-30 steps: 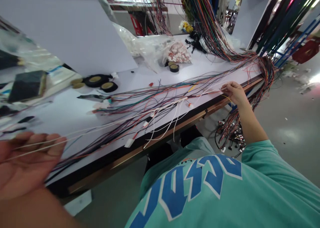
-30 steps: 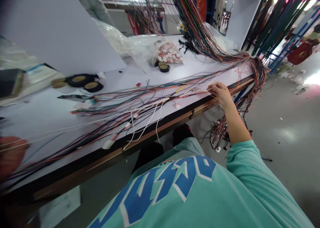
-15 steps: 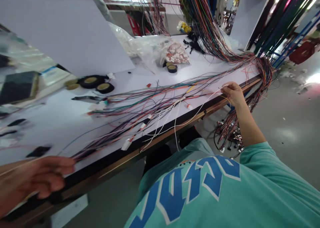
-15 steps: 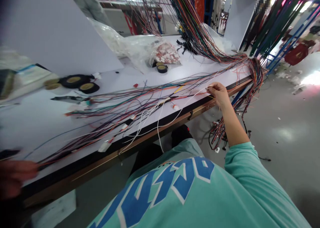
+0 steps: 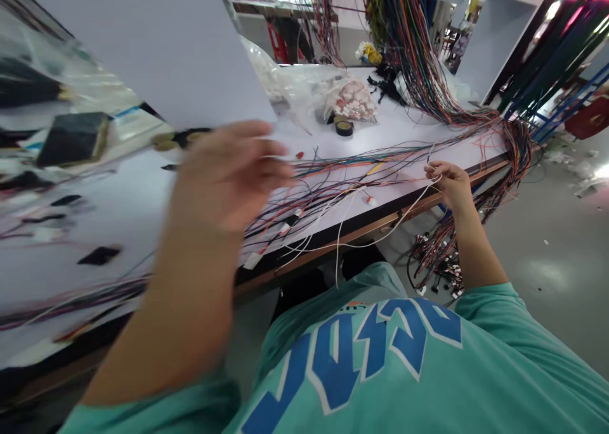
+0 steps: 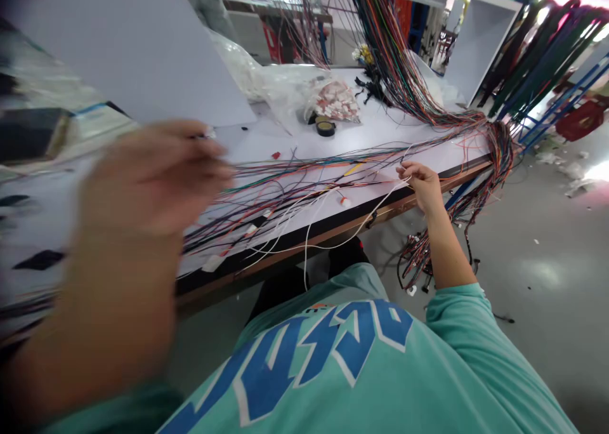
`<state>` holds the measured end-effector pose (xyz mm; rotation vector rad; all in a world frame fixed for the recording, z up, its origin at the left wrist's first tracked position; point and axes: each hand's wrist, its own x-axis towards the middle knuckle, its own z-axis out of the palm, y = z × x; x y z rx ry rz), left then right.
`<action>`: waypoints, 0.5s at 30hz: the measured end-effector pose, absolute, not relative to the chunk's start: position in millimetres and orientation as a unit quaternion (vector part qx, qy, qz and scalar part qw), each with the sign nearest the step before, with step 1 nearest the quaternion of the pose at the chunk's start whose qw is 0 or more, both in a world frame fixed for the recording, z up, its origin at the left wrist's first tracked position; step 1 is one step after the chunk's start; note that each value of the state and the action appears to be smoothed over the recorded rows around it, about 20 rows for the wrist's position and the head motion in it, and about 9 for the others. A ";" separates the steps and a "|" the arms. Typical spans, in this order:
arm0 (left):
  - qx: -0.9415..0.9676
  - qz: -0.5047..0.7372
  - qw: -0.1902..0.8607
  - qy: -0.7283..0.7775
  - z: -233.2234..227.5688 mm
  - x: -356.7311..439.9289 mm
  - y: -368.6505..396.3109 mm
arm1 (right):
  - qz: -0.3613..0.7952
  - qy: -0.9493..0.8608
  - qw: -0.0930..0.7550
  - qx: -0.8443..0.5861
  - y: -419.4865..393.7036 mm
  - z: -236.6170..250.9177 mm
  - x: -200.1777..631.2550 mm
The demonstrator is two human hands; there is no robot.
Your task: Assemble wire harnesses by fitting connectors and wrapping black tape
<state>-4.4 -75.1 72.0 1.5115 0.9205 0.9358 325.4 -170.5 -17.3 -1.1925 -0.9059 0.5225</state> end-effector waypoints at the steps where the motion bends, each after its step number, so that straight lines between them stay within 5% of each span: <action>1: 0.643 0.373 0.555 0.374 70.9 19.4 -74.9 | 0.245 -0.403 0.702 -0.533 -171.4 -16.5 323.7; 3: 0.688 0.300 0.555 0.359 63.8 69.8 -72.0 | 0.265 -0.395 0.707 -0.524 -173.8 -15.2 321.1; 8: 0.855 0.155 0.353 0.346 28.0 159.7 -59.1 | 0.309 -0.382 0.724 -0.485 -179.6 -15.0 317.1; 15: 0.877 0.116 0.333 0.327 11.5 174.5 -55.6 | 0.307 -0.335 0.746 -0.487 -178.2 -30.6 314.9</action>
